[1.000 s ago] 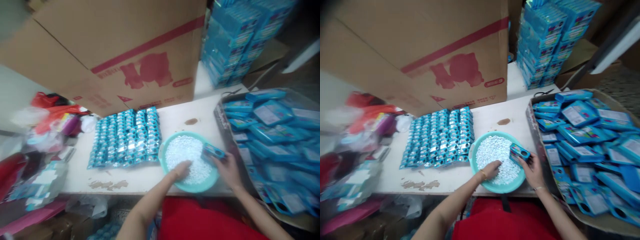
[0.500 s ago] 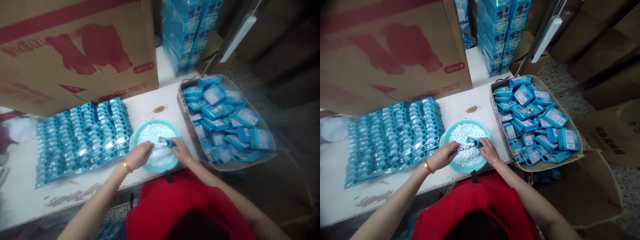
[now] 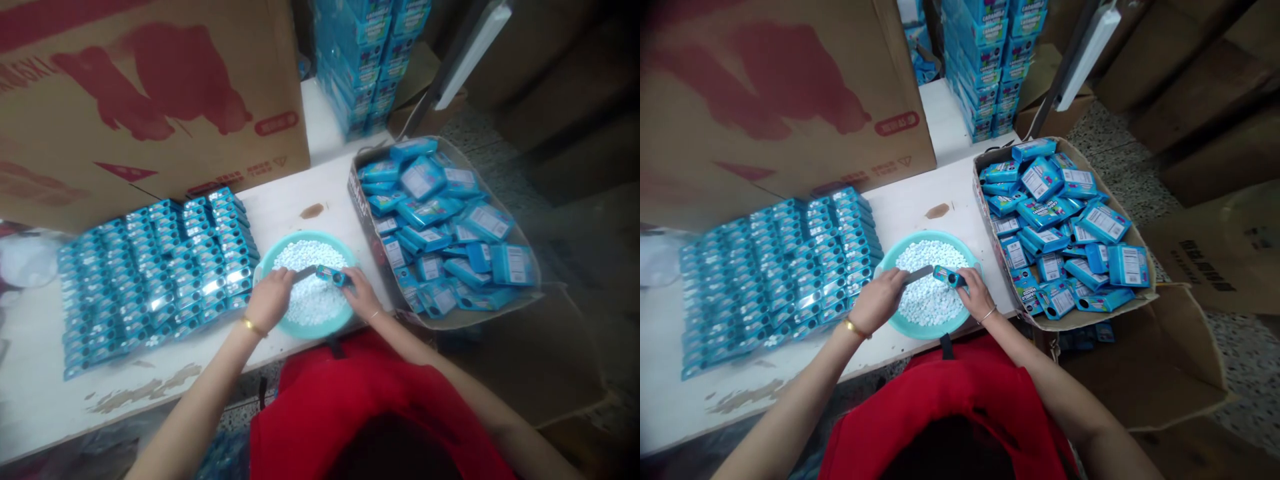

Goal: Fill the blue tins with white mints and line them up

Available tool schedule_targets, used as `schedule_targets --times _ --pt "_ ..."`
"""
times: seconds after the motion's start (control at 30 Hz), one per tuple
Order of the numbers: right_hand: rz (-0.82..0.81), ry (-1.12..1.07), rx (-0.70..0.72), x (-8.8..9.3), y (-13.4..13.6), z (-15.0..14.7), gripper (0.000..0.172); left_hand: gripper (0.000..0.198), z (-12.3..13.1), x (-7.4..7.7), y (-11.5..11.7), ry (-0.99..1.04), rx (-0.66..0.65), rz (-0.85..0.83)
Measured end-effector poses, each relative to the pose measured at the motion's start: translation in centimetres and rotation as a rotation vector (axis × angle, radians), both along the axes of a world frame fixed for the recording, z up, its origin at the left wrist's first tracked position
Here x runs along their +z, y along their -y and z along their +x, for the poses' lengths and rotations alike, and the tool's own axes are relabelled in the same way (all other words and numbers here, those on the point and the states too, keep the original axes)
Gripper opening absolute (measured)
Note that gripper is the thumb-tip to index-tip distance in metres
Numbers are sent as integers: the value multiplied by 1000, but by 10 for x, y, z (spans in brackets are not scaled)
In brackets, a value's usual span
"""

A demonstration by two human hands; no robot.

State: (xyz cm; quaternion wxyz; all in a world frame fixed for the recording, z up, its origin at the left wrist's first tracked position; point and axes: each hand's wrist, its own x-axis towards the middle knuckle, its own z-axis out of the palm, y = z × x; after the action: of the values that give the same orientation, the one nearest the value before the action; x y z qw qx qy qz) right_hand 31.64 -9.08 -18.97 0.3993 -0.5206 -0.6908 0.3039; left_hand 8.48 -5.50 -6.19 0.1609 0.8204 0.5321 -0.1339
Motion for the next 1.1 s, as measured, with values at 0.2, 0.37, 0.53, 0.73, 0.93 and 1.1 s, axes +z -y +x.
schedule_targets --times 0.2,0.37,0.53,0.73,0.93,1.1 --pt "-36 -44 -77 11 -5 8 30 30 0 -117 9 168 126 -239" --pt "-100 -82 -181 15 -11 8 31 29 30 -146 25 378 115 -334" --pt "-119 -98 -197 17 -17 11 32 28 13 -124 24 540 123 -404" --pt "-74 -67 -102 15 -19 10 28 26 -23 -45 10 690 89 -354" --pt "23 14 84 7 -15 -3 38 26 -1 24 -8 283 -62 -170" --pt "45 -9 106 6 -11 -16 36 32 43 59 -4 -92 -118 -67"
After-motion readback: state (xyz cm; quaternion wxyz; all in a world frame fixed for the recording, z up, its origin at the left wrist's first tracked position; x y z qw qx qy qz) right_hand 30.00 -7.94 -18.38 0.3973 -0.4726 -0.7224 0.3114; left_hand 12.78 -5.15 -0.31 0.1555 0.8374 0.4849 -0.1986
